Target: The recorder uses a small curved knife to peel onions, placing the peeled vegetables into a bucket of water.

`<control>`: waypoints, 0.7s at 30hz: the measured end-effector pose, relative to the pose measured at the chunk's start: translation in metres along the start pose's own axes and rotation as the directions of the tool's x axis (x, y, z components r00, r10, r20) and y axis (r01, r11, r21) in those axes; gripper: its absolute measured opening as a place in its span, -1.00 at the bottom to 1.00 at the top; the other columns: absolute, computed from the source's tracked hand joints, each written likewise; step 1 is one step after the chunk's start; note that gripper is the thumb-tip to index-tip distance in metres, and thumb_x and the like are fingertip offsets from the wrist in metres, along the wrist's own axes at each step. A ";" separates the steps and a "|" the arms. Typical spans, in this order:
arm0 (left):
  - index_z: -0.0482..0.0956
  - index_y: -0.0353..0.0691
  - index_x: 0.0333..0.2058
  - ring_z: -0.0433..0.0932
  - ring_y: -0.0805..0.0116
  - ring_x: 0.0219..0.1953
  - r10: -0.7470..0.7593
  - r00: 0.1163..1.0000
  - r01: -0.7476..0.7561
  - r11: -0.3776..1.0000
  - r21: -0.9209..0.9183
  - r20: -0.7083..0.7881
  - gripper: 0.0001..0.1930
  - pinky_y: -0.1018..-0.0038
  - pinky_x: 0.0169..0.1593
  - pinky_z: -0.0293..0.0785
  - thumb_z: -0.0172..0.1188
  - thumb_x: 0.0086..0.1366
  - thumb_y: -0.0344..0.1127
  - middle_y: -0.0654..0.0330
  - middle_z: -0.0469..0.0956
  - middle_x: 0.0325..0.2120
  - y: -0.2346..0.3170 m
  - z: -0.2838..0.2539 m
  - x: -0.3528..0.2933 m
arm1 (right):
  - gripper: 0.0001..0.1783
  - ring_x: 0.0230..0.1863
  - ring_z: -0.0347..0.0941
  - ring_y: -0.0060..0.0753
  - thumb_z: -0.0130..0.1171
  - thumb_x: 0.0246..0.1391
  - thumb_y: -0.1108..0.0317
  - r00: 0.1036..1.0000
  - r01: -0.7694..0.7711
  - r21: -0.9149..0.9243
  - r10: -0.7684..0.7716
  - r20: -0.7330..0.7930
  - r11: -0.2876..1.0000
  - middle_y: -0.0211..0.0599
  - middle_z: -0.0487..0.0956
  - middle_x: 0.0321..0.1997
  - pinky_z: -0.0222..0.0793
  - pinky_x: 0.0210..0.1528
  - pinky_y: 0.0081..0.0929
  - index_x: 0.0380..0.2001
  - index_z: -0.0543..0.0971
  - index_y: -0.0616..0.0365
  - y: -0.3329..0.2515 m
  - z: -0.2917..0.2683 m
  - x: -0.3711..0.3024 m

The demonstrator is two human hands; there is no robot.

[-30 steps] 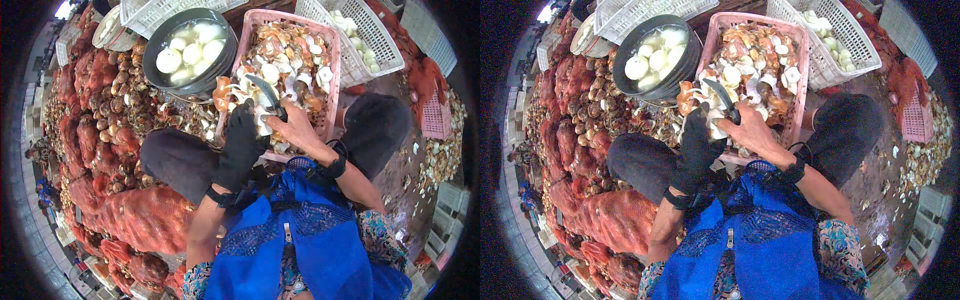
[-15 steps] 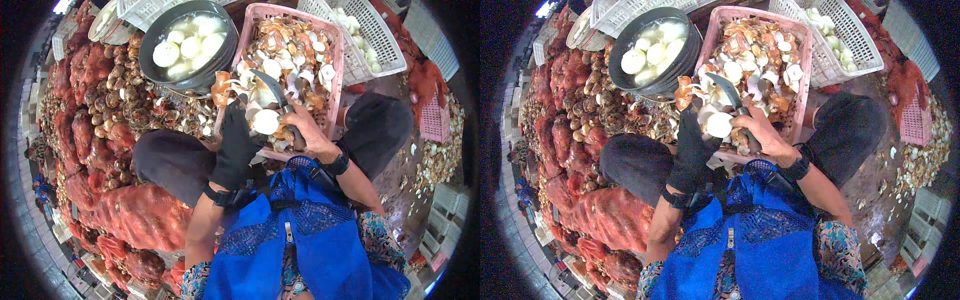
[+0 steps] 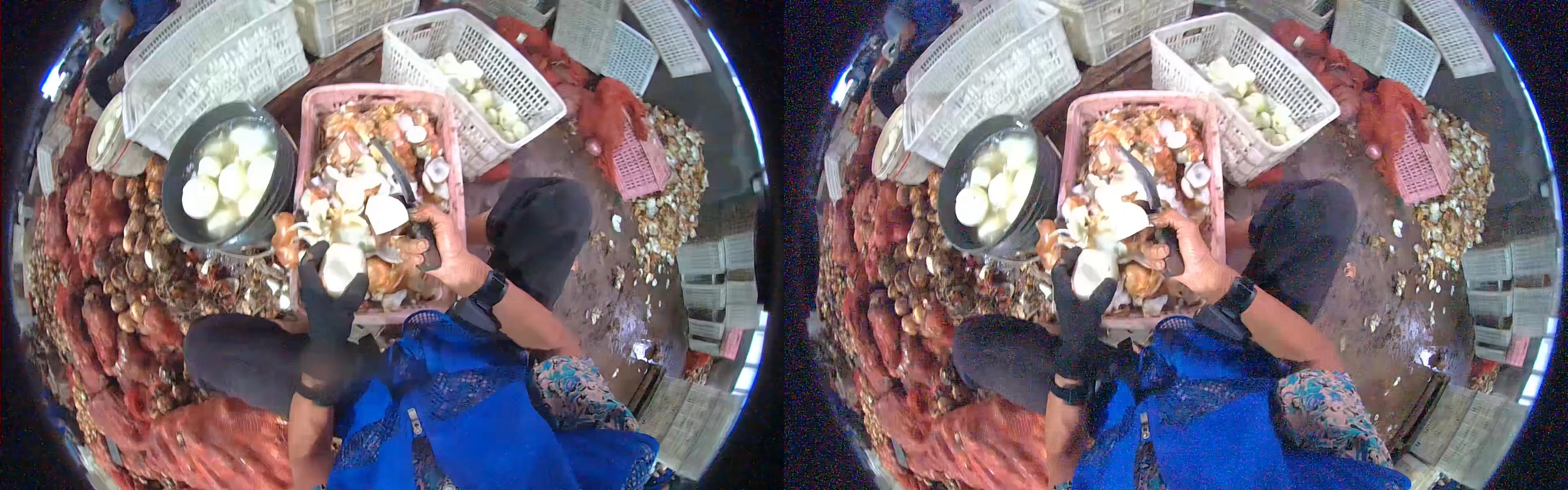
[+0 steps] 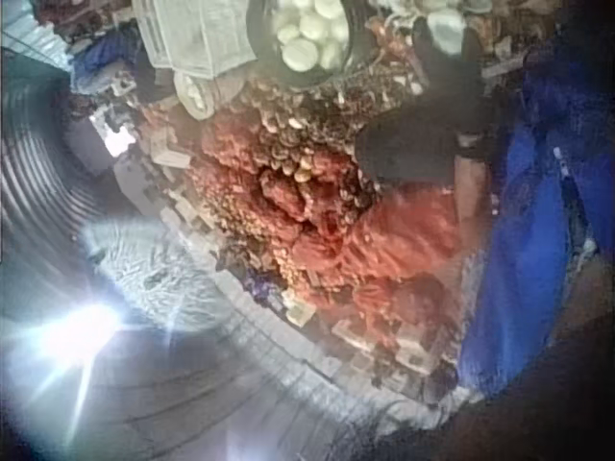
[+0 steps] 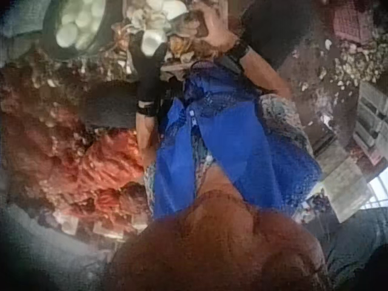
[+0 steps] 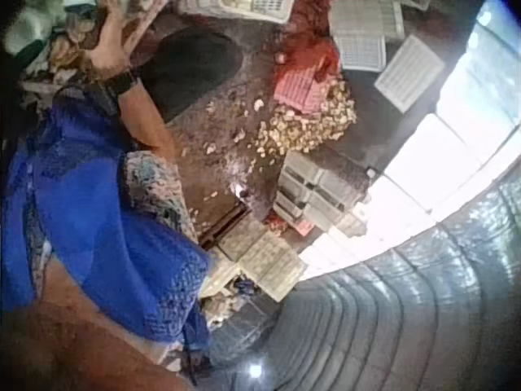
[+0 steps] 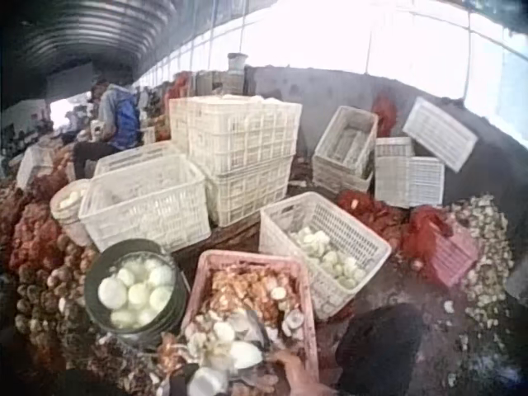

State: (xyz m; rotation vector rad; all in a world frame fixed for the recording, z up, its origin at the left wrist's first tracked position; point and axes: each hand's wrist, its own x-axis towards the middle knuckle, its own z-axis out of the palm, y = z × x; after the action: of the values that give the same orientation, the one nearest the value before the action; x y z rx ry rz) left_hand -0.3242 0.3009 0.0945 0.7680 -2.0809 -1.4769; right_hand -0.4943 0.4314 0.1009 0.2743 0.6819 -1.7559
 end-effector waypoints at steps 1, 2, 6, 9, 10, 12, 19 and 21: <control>0.25 -0.38 0.10 0.42 0.27 -0.02 0.009 1.000 -0.009 1.000 -0.015 0.015 -0.32 0.36 -0.02 0.48 0.37 0.00 -0.48 0.00 0.38 -0.02 0.000 0.000 0.000 | -0.70 -0.73 0.13 -0.64 -0.01 0.09 0.16 0.994 0.087 0.004 -0.087 -0.063 0.996 -0.53 0.29 -0.73 0.12 -0.61 -0.60 -0.40 0.50 0.20 -0.006 0.007 -0.003; 0.25 -0.38 0.10 0.42 0.27 -0.02 0.022 1.000 -0.022 1.000 -0.022 0.016 -0.32 0.36 -0.02 0.48 0.37 0.00 -0.48 0.00 0.38 -0.02 0.001 0.000 -0.002 | -0.68 -0.73 0.13 -0.63 -0.02 0.09 0.15 0.983 0.172 -0.011 -0.173 -0.062 0.985 -0.55 0.27 -0.75 0.11 -0.61 -0.61 -0.42 0.49 0.22 -0.013 0.012 -0.004; 0.29 -0.37 0.11 0.37 0.20 0.08 -0.134 0.990 0.138 0.981 -0.133 0.041 -0.29 0.29 0.17 0.32 0.38 -0.05 -0.40 0.04 0.37 0.02 0.014 -0.004 -0.005 | -0.71 -0.78 0.12 -0.69 0.03 0.10 0.18 0.973 0.231 0.158 -0.228 -0.034 0.960 -0.56 0.30 -0.72 0.12 -0.73 -0.65 -0.48 0.45 0.22 -0.080 0.016 -0.002; 0.29 -0.36 0.12 0.38 0.20 0.06 -0.115 0.992 0.117 0.991 -0.059 0.044 -0.29 0.29 0.16 0.32 0.37 -0.03 -0.39 0.04 0.38 0.01 0.011 -0.002 -0.006 | -0.78 -0.72 0.21 -0.69 -0.01 0.23 0.24 0.768 0.638 0.113 -0.620 -0.160 0.761 -0.33 0.46 -0.43 0.23 -0.66 -0.68 -0.32 0.46 0.18 -0.146 -0.006 0.016; 0.29 -0.36 0.12 0.39 0.20 0.05 -0.147 0.987 0.155 0.972 -0.173 0.060 -0.30 0.29 0.16 0.33 0.36 -0.02 -0.39 0.05 0.39 0.00 0.009 -0.003 -0.007 | -0.78 -0.68 0.27 -0.69 -0.05 0.30 0.23 0.672 0.735 0.120 -0.695 -0.257 0.667 -0.19 0.56 -0.24 0.25 -0.63 -0.69 -0.25 0.46 0.16 -0.154 -0.008 0.019; 0.32 -0.34 0.11 0.41 0.23 0.03 0.130 0.985 -0.138 0.988 0.063 0.113 -0.36 0.31 0.15 0.35 0.32 0.03 -0.38 0.08 0.41 -0.02 -0.004 -0.011 -0.003 | -0.81 -0.68 0.29 -0.71 -0.02 0.27 0.25 0.795 0.605 0.247 -0.559 -0.235 0.757 -0.13 0.59 -0.20 0.29 -0.63 -0.70 -0.27 0.46 0.15 -0.168 -0.030 0.016; 0.26 -0.31 0.22 0.44 0.30 0.09 -0.272 0.939 0.344 0.705 -0.621 0.211 -0.35 0.38 0.16 0.41 0.27 0.15 -0.47 0.09 0.43 0.05 0.035 -0.008 0.007 | -0.63 -0.71 0.32 -0.65 0.21 0.10 0.18 0.817 0.400 -0.730 -0.577 0.009 0.554 -0.40 0.57 -0.51 0.17 -0.71 -0.66 -0.12 0.57 0.22 -0.010 -0.007 0.017; 0.27 -0.31 0.22 0.43 0.29 0.10 -0.247 0.950 0.312 0.711 -0.631 0.191 -0.35 0.39 0.16 0.42 0.27 0.14 -0.48 0.09 0.42 0.07 0.031 -0.010 0.007 | -0.62 -0.61 0.32 -0.66 0.23 0.09 0.19 0.771 0.442 -0.891 -0.553 0.315 0.109 -0.49 0.45 -0.58 0.21 -0.61 -0.61 -0.14 0.56 0.27 0.012 0.001 0.015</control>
State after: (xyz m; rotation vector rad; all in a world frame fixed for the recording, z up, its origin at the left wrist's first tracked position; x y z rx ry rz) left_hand -0.3281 0.2969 0.1271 0.7445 -1.3462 -2.2674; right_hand -0.4878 0.4170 0.0900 -0.8497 1.9719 -1.5882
